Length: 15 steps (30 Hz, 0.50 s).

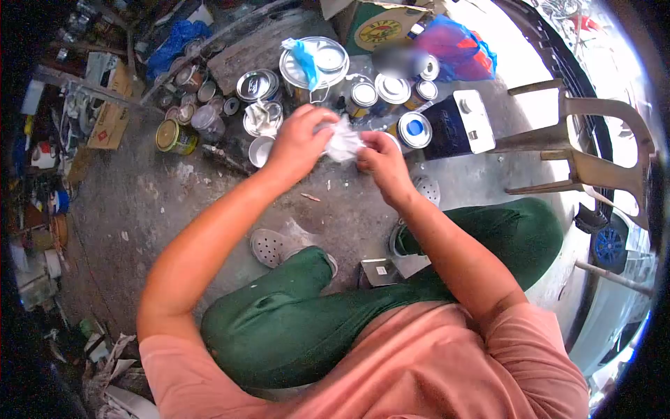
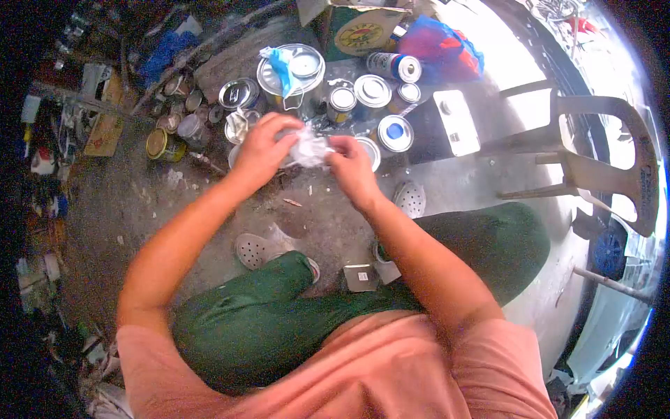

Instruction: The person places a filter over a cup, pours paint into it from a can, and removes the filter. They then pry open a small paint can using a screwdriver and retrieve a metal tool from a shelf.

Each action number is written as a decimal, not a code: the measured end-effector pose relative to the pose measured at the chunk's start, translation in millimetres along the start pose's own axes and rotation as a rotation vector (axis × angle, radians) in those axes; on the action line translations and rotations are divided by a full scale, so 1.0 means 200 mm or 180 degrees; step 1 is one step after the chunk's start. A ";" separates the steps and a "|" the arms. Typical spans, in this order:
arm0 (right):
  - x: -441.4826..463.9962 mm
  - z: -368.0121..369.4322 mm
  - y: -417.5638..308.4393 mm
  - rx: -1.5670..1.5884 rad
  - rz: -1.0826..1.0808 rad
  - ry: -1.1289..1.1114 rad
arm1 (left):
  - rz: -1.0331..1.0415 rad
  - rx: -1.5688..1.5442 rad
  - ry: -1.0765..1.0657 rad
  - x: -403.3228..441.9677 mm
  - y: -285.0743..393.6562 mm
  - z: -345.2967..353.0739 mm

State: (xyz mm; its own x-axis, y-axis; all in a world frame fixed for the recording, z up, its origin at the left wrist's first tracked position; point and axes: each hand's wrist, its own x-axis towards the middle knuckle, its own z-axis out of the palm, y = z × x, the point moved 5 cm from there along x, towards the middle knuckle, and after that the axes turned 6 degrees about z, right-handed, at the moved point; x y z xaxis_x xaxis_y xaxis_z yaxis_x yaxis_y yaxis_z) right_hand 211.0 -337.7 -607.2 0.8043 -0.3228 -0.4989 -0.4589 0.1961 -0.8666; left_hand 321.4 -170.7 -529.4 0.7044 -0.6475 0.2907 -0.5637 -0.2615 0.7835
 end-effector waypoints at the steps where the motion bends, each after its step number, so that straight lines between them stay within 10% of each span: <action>1: 0.00 -0.09 0.05 0.0257 0.0216 0.0061 | 0.0171 -0.0040 0.0019 0.08 -0.01 0.10; 15: 0.14 -0.49 0.56 0.0885 0.0914 0.1048 | -0.0349 0.0080 -0.0719 0.24 -0.37 1.04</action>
State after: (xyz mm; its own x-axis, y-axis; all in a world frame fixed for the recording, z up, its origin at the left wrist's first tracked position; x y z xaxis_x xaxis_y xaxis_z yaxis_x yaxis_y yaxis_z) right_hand 144.3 -415.6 -718.7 0.4787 -0.4855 -0.7316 -0.4900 0.5437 -0.6814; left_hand 307.7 -331.9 -687.8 0.6494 -0.7570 0.0723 -0.5016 -0.3549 0.7889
